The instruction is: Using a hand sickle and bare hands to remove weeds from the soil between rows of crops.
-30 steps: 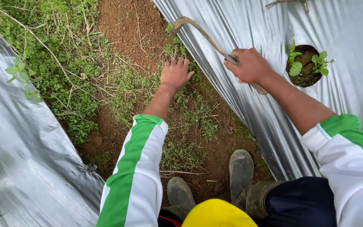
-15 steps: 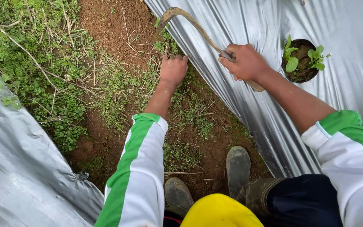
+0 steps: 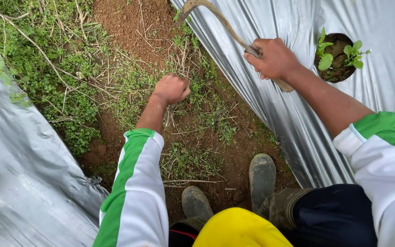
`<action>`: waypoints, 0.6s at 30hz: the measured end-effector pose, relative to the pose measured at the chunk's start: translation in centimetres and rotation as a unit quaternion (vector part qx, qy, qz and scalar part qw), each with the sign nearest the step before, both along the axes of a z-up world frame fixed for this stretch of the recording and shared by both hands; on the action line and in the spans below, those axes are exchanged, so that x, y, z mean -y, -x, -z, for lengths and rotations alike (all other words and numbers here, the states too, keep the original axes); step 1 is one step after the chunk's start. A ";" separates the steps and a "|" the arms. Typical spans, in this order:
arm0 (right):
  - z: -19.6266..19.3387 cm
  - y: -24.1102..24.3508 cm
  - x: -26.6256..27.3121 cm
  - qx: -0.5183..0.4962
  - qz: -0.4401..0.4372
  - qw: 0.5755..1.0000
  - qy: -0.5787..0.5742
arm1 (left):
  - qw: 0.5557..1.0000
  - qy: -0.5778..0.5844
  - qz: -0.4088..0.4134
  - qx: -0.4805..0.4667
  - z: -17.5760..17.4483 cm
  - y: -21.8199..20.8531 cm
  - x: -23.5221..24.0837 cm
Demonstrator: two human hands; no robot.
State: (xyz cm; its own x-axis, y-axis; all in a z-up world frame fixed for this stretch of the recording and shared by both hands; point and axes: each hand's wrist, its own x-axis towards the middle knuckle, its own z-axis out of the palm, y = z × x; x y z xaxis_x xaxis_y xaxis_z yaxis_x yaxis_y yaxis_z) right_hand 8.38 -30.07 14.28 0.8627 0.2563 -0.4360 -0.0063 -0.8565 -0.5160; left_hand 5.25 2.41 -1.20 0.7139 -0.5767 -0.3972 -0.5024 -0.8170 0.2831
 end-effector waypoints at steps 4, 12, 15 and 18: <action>-0.2 0.2 -0.2 0.012 0.005 1.000 -0.006 | 0.998 -0.011 -0.036 0.057 1.8 -0.3 1.7; 0.4 -0.3 0.1 0.001 -0.001 1.000 0.018 | 0.983 -0.040 -0.148 0.098 4.8 -4.2 7.7; 0.3 -0.6 0.2 -0.010 0.002 1.000 0.018 | 0.981 -0.047 -0.165 0.093 5.5 -5.4 9.2; 0.1 -0.6 0.3 -0.019 0.007 1.000 0.009 | 0.985 -0.070 -0.144 0.064 4.5 -5.5 9.9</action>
State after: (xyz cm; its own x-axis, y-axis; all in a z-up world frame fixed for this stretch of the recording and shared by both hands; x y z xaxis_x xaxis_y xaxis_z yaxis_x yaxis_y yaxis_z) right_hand 8.96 -30.38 14.18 0.8489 0.2366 -0.4726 -0.0369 -0.8655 -0.4995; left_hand 10.72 -7.49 -5.73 0.8889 -0.2892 -0.3553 -0.2686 -0.9573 0.1073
